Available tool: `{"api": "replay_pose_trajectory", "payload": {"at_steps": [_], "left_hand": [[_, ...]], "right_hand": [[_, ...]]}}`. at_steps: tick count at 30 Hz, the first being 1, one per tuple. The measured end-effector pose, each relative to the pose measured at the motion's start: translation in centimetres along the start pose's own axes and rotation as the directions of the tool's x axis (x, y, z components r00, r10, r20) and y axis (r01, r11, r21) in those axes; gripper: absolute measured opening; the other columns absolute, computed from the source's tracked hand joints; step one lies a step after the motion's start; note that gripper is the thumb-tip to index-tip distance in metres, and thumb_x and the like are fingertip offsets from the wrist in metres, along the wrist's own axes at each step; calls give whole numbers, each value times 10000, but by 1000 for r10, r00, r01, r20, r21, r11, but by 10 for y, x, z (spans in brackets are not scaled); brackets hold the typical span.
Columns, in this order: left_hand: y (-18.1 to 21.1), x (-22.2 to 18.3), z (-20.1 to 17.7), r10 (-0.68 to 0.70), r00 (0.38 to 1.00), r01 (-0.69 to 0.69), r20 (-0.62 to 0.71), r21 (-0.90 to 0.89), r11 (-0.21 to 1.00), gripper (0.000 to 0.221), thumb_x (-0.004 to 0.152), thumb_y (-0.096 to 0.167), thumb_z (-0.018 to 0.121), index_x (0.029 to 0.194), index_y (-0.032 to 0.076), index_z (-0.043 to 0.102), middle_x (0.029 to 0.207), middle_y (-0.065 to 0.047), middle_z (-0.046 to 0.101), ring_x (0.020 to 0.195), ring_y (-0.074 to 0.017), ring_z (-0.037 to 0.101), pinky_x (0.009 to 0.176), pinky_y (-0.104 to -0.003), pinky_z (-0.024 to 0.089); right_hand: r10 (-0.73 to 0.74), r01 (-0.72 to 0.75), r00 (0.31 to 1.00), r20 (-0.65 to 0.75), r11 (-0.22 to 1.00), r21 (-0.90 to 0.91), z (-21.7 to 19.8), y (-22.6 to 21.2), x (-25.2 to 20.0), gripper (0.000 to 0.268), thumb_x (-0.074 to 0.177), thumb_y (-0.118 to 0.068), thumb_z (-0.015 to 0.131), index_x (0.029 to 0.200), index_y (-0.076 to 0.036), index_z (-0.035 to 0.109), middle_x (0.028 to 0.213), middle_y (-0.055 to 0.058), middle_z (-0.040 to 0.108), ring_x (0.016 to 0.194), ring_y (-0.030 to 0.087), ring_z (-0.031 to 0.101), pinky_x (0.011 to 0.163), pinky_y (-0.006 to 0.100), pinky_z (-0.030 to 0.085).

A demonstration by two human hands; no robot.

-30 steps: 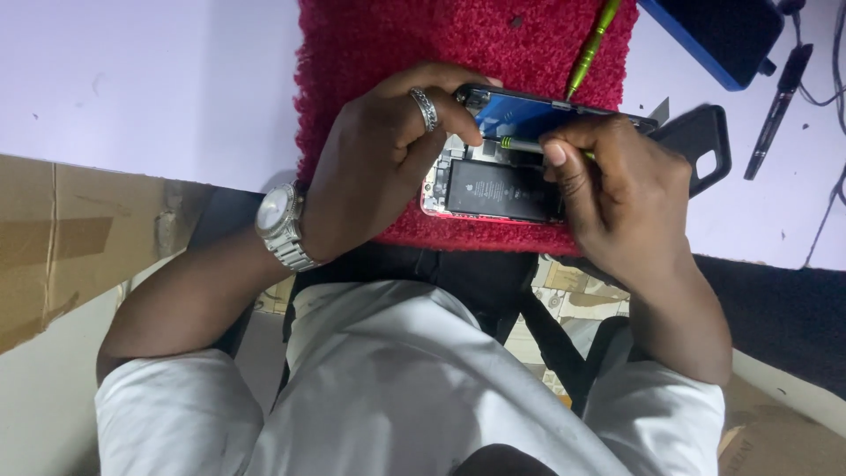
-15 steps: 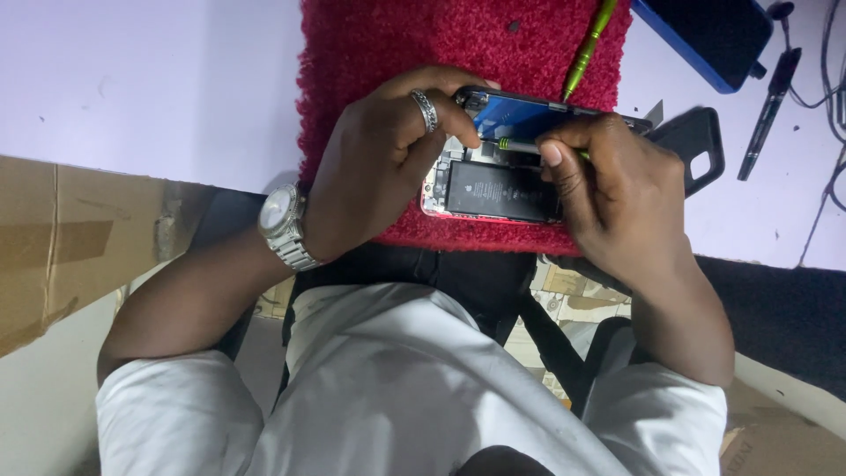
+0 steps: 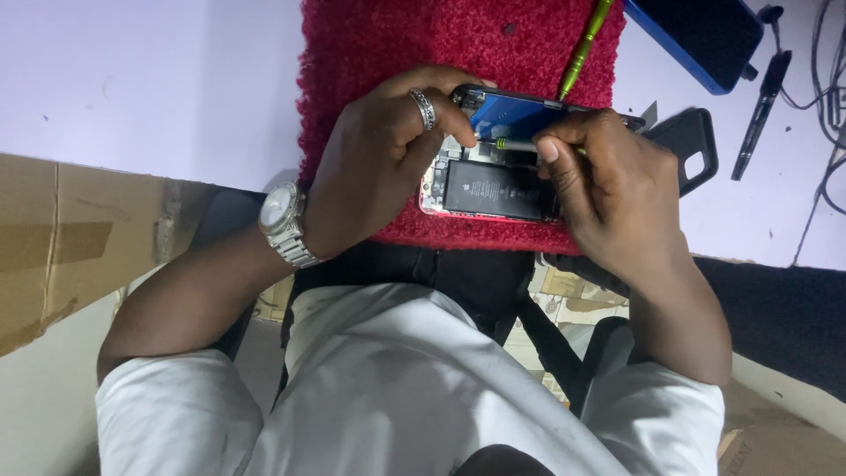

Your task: Securing internal components of a smartphone using a screwdriver during a repair process.

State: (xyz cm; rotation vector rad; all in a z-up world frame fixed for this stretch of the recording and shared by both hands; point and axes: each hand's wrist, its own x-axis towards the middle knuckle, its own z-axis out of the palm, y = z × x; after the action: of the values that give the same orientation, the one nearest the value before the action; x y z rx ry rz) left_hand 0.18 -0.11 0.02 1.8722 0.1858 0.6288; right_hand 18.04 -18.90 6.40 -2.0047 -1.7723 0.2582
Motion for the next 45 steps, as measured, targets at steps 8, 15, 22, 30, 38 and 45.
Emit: {"api": "replay_pose_trajectory", "payload": {"at_steps": [8, 15, 22, 30, 38, 45], "left_hand": [[6, 0, -1, -61, 998, 61, 3, -2, 998, 272, 1083, -2, 500, 1031, 51, 762, 1396, -172, 688, 511, -98, 423, 526, -272, 383], [0, -2, 1, -18, 1000, 18, -5, -11, 1000, 258, 1047, -75, 532, 1069, 41, 761, 1386, -181, 662, 1034, -280, 779, 822, -345, 586], [-6, -3, 2, 6, 1000, -5, -14, 34, 999, 230, 1082, 23, 550, 1062, 55, 776, 1382, -214, 671, 1225, -362, 743, 986, -418, 610], [-6, 0, -1, 60, 998, -60, 21, 0, 998, 152, 1070, -40, 627, 1135, 26, 748, 1350, -200, 643, 912, -228, 660, 696, -306, 492], [-9, -4, -4, 127, 989, -133, 80, 72, 988, 68, 1111, -19, 699, 1172, 8, 710, 1356, -219, 622, 1201, -356, 667, 950, -425, 596], [-6, -7, -7, 58, 997, -65, 52, 150, 987, 174, 1074, -169, 768, 1144, -11, 744, 1377, -212, 635, 1217, -335, 661, 1011, -416, 569]], "right_hand": [[-74, 84, 996, 58, 979, -185, -4, -2, 6, 114, 1210, -54, 684, 1133, 16, 639, 863, 118, 665, 679, 249, 656, 615, 393, 524], [-76, 157, 969, 235, 926, -344, -15, -22, 27, 250, 1255, -287, 534, 1174, -55, 579, 679, 36, 549, 483, 231, 538, 410, 428, 386], [-130, 188, 975, 178, 913, -362, -13, -32, 29, 149, 1239, -194, 636, 1166, -65, 615, 875, 82, 679, 766, 303, 723, 562, 432, 484], [217, -94, 930, -295, 920, 381, -59, -48, -39, 352, 1129, 113, 796, 1288, 110, 482, 1126, 265, 625, 1000, 359, 806, 809, 302, 538], [154, 286, 761, -631, 792, 539, -36, 36, -122, 226, 1116, -240, 665, 1218, -166, 476, 1193, 105, 517, 886, 279, 599, 678, 384, 602], [602, 327, 219, -768, 696, 639, 23, 73, -113, 572, 1135, -162, 791, 1574, -195, 426, 1221, 209, 750, 1084, 446, 829, 877, 471, 697]]}}
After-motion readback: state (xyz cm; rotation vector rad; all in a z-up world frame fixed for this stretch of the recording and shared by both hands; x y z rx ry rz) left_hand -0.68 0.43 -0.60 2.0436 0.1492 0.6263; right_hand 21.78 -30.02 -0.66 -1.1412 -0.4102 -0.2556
